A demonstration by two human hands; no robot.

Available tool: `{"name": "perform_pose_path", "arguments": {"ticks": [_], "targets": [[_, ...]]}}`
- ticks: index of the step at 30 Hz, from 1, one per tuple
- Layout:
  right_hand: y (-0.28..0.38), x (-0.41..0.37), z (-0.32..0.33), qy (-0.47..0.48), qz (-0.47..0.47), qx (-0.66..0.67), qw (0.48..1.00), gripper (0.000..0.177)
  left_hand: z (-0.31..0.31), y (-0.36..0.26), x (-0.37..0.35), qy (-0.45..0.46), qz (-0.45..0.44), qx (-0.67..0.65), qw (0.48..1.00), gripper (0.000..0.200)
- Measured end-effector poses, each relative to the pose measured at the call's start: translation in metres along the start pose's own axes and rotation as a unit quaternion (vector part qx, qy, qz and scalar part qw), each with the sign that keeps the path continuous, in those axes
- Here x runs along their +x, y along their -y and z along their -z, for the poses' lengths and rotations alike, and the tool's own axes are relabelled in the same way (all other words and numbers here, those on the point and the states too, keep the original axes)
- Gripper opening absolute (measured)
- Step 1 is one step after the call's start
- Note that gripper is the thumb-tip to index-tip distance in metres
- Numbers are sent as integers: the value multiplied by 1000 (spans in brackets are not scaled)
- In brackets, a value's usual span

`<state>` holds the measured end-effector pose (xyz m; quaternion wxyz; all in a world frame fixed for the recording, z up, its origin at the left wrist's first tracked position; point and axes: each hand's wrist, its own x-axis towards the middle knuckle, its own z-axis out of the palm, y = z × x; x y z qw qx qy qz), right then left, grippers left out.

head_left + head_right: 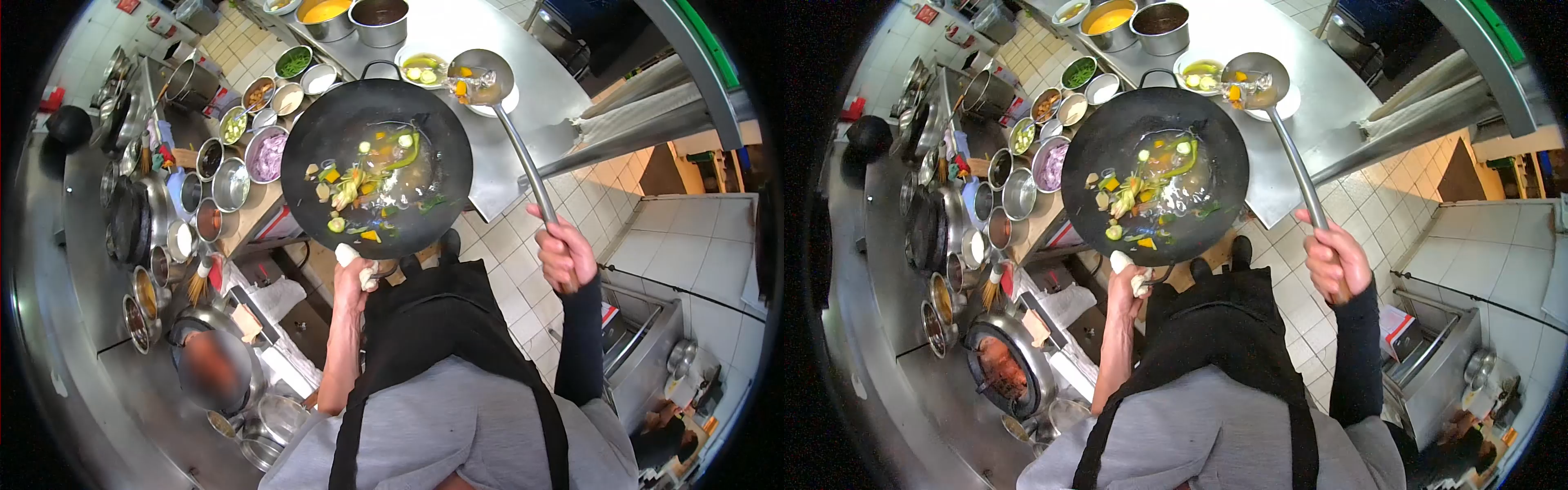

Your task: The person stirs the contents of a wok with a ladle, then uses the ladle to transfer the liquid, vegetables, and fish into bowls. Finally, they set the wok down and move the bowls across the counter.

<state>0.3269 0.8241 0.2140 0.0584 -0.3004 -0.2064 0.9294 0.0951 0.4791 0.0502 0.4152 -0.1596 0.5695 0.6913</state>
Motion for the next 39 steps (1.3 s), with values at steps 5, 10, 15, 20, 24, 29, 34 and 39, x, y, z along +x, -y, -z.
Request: {"name": "perform_pose_path", "arguments": {"ticks": [5,10,15,20,24,29,34,39], "targets": [[6,57,22,-52,27,-25,998,38,-13,-9,-8,-16,-2,-8,1000,17],[-10,86,25,-149,66,-161,973,35,-11,-10,-7,-21,5,-1,1000,17],[-41,100,34,-234,100,-275,927,37,-12,-12,-7,-26,6,1,1000,16],[-66,116,89,-311,277,-622,662,54,-16,-18,-10,-18,7,-1,1000,16],[-83,100,77,-311,341,-655,599,60,-10,-14,-7,-13,-7,5,1000,22],[-60,37,39,-181,108,-441,872,63,-9,-14,-6,-6,-16,15,1000,21],[-49,23,40,-150,156,-724,655,61,-8,-13,-3,-2,-18,15,1000,21],[4,-2,19,-93,208,-848,479,62,-1,-15,-3,-8,6,70,998,21]]}}
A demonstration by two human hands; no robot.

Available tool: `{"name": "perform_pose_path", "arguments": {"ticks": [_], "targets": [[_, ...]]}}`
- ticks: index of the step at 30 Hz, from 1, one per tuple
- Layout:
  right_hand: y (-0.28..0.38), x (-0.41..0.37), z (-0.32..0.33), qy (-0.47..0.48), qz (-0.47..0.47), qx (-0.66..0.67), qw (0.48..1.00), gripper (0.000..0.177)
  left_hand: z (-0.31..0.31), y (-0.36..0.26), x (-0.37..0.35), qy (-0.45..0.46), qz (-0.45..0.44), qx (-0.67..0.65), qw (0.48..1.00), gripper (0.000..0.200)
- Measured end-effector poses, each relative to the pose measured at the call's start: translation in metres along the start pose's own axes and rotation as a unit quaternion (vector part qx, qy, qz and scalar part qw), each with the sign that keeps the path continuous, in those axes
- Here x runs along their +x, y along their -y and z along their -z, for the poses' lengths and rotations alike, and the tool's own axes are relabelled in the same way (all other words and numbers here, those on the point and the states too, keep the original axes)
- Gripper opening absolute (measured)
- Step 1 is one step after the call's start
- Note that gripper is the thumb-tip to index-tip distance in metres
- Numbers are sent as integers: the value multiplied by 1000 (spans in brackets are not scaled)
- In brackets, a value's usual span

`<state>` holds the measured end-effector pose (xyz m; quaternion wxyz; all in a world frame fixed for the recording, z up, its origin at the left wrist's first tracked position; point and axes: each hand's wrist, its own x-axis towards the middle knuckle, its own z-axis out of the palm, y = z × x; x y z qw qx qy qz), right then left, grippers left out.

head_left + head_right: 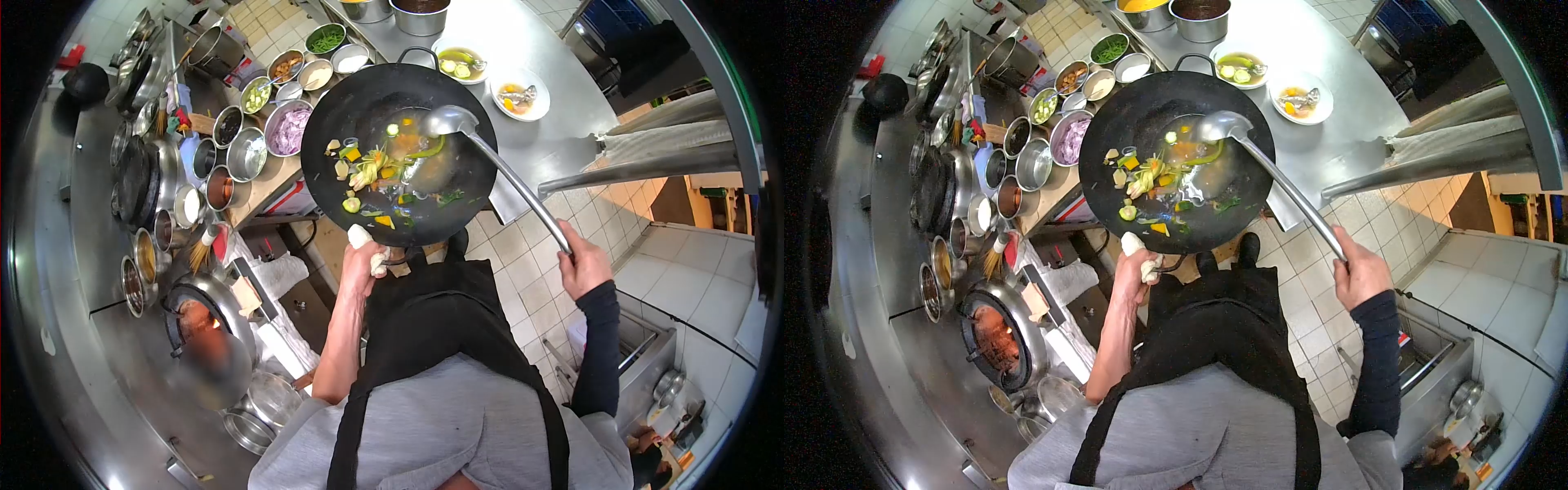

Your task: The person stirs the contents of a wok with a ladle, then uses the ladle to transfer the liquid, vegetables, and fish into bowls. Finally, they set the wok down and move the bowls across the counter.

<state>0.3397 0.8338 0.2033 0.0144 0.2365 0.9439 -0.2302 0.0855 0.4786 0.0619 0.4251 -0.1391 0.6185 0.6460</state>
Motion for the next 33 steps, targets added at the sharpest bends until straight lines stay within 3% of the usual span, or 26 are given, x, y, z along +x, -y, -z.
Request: {"name": "perform_pose_path", "arguments": {"ticks": [9,17,23,27,29,30,33], "targets": [[6,3,58,64,1,-155,986,68,-1,-2,0,14,-11,-52,999,23],[-1,-5,20,55,-9,-58,997,66,0,0,0,3,-12,-56,998,17],[2,-10,71,108,11,-78,991,60,1,1,2,7,-12,-54,998,18],[10,-4,75,124,-79,26,989,54,-3,-3,-1,2,-16,-50,999,19],[-3,1,38,99,-124,119,980,52,-2,-2,0,4,-22,-48,999,20],[-8,3,15,54,-85,157,982,52,-2,-2,0,6,-24,-46,999,20],[-7,18,-26,41,-132,259,956,53,-1,-1,0,-2,-21,-47,999,21]]}}
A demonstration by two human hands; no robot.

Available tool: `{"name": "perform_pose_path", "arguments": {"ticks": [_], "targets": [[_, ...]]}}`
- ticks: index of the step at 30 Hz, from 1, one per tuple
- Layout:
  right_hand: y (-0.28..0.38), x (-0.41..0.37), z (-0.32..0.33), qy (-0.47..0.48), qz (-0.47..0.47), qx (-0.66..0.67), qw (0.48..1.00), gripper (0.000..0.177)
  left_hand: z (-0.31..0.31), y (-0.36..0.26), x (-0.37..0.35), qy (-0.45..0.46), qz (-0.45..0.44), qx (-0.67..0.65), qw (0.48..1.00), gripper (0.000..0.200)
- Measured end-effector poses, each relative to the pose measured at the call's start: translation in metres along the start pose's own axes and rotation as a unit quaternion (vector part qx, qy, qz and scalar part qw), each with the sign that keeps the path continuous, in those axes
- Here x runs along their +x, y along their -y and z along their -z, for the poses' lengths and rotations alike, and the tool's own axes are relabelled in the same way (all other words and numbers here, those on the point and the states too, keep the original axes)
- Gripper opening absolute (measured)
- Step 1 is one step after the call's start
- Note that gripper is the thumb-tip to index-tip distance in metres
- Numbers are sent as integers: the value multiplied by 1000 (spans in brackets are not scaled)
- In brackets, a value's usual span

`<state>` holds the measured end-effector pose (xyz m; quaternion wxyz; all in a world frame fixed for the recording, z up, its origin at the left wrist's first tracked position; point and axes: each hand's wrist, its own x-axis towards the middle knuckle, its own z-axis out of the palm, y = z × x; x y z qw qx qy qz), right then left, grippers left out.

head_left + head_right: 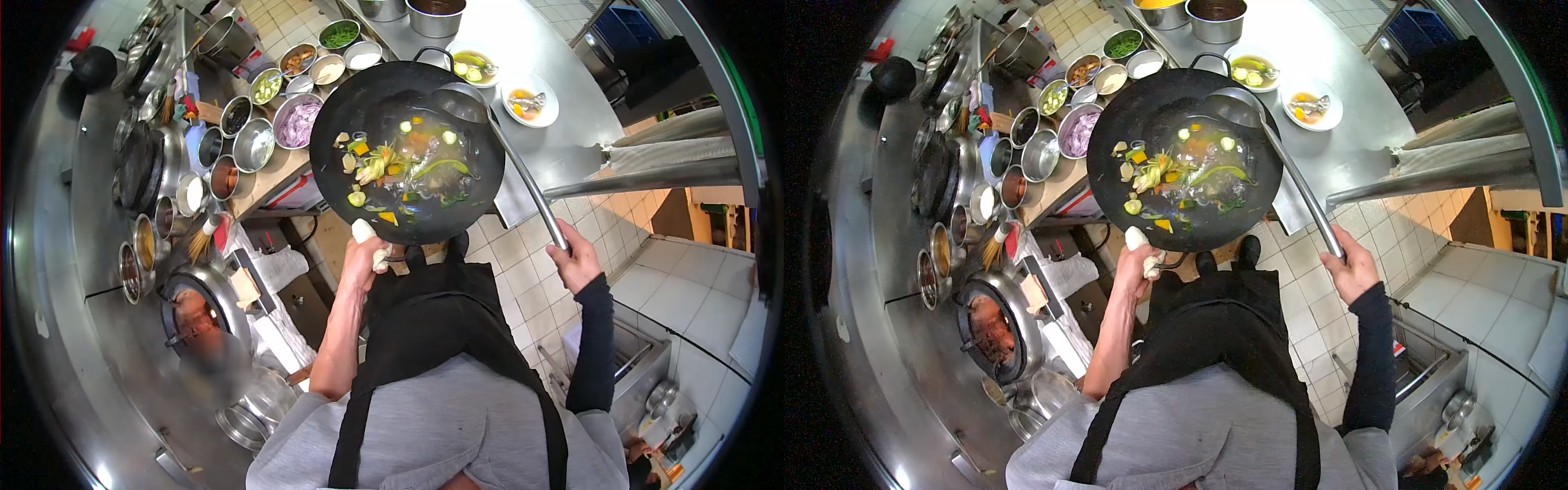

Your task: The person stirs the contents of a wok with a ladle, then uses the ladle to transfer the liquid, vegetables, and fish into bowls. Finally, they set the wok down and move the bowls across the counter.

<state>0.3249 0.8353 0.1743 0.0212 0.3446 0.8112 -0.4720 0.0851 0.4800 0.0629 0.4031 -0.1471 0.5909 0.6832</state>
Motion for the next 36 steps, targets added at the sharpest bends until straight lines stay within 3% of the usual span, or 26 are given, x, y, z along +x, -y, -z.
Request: {"name": "perform_pose_path", "arguments": {"ticks": [2,11,15,23,29,36], "targets": [[4,9,-9,19,-69,57,996,53,2,4,2,-4,2,-8,1000,21],[4,15,-21,72,-126,122,982,61,-1,0,2,3,3,-6,1000,21],[2,12,-25,139,-169,180,959,59,3,0,3,4,7,13,1000,21],[17,4,-32,209,-269,435,834,42,11,7,10,-1,13,4,1000,21],[21,29,-42,170,-200,374,889,35,7,4,7,-6,12,-5,1000,19],[13,82,-58,182,-113,230,949,53,4,-6,4,-7,5,19,1000,19]]}}
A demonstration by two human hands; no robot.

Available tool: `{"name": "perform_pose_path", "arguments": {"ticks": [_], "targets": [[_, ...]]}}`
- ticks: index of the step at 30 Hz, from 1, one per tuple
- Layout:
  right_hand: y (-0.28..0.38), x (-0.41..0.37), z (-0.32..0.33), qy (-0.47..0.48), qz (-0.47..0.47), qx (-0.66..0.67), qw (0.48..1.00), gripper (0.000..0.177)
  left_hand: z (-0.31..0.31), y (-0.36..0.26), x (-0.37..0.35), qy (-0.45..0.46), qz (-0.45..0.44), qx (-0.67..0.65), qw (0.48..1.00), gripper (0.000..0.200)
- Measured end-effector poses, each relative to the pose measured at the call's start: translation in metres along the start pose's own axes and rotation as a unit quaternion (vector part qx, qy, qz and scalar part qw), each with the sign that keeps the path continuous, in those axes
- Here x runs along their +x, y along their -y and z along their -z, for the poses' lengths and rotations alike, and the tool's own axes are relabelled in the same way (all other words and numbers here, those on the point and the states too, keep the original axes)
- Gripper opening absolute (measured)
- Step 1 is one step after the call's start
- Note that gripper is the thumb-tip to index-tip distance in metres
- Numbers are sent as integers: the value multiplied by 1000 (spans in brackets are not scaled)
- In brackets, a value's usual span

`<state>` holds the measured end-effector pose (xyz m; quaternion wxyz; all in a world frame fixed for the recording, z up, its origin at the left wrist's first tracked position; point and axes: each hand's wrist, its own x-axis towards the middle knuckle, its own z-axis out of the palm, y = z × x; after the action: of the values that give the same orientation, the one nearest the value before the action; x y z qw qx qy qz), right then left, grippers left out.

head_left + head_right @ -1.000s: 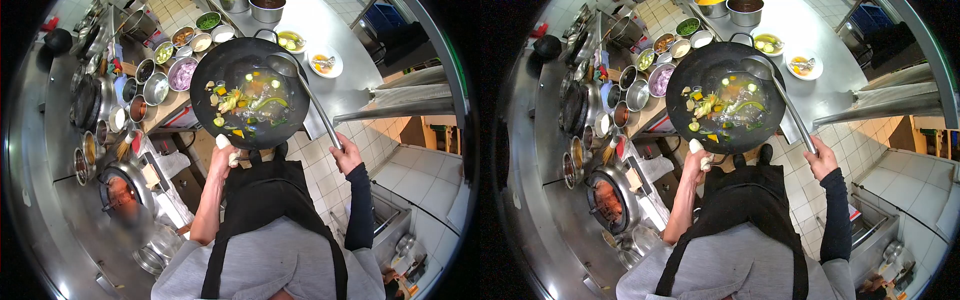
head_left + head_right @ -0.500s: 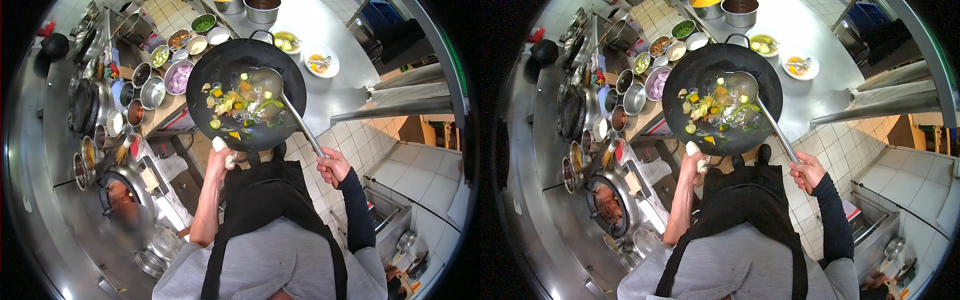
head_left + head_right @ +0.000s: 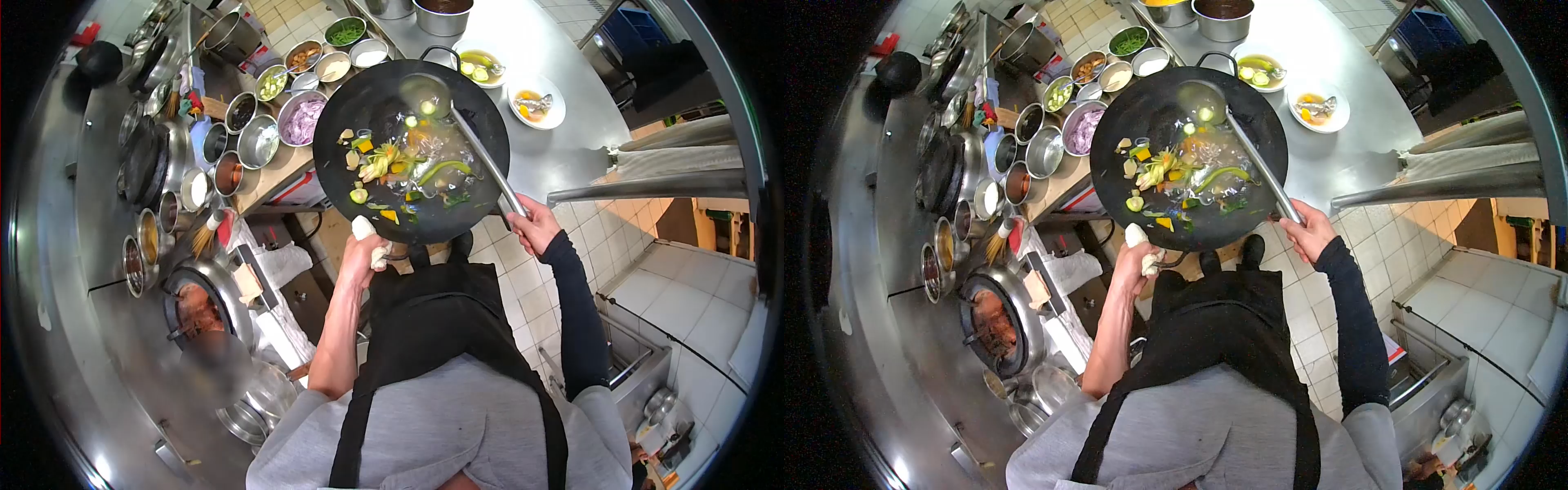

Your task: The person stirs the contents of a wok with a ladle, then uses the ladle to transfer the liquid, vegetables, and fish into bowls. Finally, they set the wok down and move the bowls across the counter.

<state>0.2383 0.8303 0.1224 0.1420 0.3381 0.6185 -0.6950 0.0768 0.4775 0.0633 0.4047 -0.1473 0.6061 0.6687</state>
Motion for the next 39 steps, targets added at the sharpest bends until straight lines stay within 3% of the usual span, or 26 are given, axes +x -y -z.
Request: {"name": "perform_pose_path", "arguments": {"ticks": [2,5,9,14,19,25,35,39], "targets": [[5,-5,-1,36,-15,-29,999,46,2,-3,2,6,11,-19,1000,19],[6,-38,-11,81,-93,54,991,34,6,-8,5,13,24,-25,999,20],[15,-82,-43,128,-183,154,962,36,3,-6,2,6,21,-15,1000,21],[14,-101,-53,170,-215,270,923,40,5,0,4,10,20,-26,999,22],[14,-116,-51,143,-190,344,909,42,9,7,8,7,16,-25,1000,22],[16,-124,-39,71,-142,341,927,39,6,3,6,16,7,-29,999,19],[10,-139,-10,85,-71,514,850,40,-3,-9,-3,-4,20,-21,1000,16],[14,-134,2,68,-31,529,845,41,-1,-6,1,15,20,-39,999,19]]}}
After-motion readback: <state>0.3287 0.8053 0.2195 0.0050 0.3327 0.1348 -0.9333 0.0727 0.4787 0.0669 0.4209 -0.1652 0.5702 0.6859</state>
